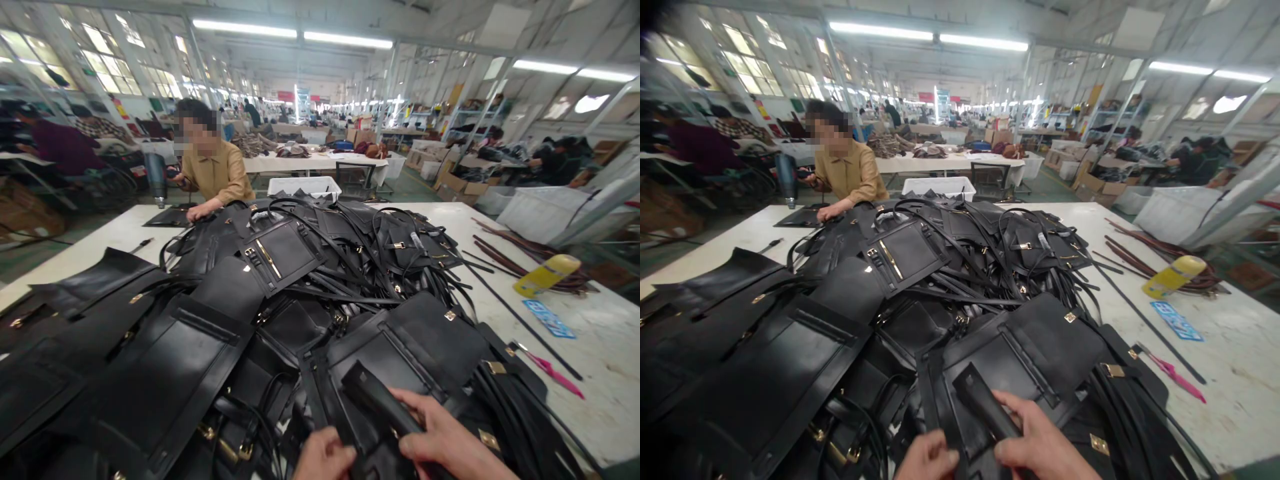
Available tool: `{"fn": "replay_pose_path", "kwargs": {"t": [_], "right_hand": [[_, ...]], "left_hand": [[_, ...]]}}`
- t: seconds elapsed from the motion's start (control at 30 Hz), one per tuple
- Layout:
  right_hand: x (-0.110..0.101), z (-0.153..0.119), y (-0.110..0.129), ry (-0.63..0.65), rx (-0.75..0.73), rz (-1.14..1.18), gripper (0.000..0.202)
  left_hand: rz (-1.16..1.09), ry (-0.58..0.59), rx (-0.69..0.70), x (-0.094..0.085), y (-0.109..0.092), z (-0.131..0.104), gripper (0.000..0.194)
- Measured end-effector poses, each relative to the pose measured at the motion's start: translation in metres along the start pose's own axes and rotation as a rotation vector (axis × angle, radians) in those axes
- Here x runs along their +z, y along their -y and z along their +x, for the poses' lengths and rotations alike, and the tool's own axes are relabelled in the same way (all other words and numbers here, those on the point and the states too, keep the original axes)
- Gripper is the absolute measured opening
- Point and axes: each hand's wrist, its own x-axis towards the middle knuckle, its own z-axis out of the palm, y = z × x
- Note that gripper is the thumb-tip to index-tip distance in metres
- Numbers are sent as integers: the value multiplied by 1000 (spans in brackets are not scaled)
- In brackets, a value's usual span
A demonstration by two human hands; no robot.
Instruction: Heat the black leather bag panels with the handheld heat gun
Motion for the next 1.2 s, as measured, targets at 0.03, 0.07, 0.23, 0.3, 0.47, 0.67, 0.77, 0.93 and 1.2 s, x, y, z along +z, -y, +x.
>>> {"fn": "replay_pose_path", "kwargs": {"t": [0.03, 0.07, 0.23, 0.3, 0.47, 0.67, 0.77, 0.93, 1.2], "right_hand": [[-1, 1, 6, -9, 5, -1, 73], [-3, 2, 11, -9, 9, 1, 73], [-5, 27, 13, 75, 33, 41, 67], [-7, 41, 8, 116, 42, 44, 66], [-14, 76, -6, 213, 70, 48, 67], [-17, 112, -4, 192, 22, 72, 63], [-19, 108, 4, 117, -55, 77, 65], [-19, 85, 5, 166, 3, 72, 64], [-12, 100, -4, 181, 35, 141, 59]], "left_hand": [[-4, -108, 31, -10, -10, 12, 28], [-47, -210, 60, -18, -20, 26, 34], [-327, -228, 70, -32, -40, 87, 39], [-384, -164, 65, -28, -36, 93, 30], [-495, -102, 98, -20, -25, 78, 21], [-577, -47, 65, -16, -22, 69, 34], [-579, 0, 44, -18, -23, 70, 39], [-574, 26, 77, -21, -24, 73, 34], [-637, 83, 46, -14, -27, 62, 34]]}}
